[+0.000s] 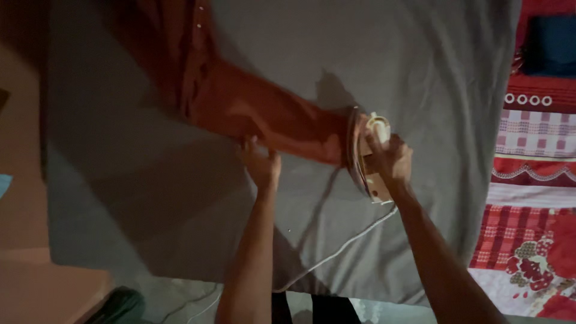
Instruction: The person irons a reddish-brown shirt on a bed. They repeatedly smooth the fabric, pick up the iron, press the shirt, and set the iron down, continuing this cycle throughout the clip.
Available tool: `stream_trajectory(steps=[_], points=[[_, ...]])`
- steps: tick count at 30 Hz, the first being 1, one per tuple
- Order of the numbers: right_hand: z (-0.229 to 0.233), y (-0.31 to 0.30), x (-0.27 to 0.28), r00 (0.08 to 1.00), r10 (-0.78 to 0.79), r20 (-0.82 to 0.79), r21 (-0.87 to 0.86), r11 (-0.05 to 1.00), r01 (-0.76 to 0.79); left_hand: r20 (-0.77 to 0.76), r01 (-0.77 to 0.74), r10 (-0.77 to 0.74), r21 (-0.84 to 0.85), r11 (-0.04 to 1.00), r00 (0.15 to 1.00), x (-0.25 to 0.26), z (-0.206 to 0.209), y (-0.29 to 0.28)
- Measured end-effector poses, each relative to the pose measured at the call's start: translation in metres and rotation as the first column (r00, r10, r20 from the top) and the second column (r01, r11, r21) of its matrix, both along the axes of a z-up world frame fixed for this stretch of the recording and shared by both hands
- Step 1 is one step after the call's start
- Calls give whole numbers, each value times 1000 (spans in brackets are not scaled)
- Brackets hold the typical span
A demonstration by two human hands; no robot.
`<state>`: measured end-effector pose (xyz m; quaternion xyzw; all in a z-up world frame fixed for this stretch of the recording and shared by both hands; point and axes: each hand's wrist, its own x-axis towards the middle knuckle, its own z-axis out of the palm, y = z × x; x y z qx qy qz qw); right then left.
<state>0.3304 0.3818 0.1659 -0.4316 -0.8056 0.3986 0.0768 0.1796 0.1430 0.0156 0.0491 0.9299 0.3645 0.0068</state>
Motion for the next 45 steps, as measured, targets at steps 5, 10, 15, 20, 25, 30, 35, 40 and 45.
stream_trajectory(steps=[5,10,15,20,25,30,35,40,45], points=[[-11,9,-3,924,365,-116,63,931,-360,286,-236,146,310,921,947,-21,-85,16],[-43,0,-32,850,514,113,212,823,-526,96,-229,209,469,853,973,-16,-96,10],[-55,-5,-54,766,463,446,440,631,-638,-162,-127,195,357,926,967,-20,-88,7],[-56,3,-71,618,716,324,442,463,-768,-124,-200,219,148,969,968,-11,-24,14],[-33,-27,-100,868,439,233,216,847,-486,-128,266,-311,-283,922,942,-5,35,9],[-30,-27,-118,881,471,34,365,815,-450,26,305,-322,-399,865,946,-10,25,-5],[-24,-17,-133,737,655,166,92,734,-673,-76,249,-311,-437,864,947,-14,4,-19],[-11,-34,-144,647,748,150,395,554,-732,37,272,-286,-437,857,958,-23,23,-20],[-25,-52,-166,945,318,78,67,944,-323,237,363,-278,-532,765,931,-31,31,-20]])
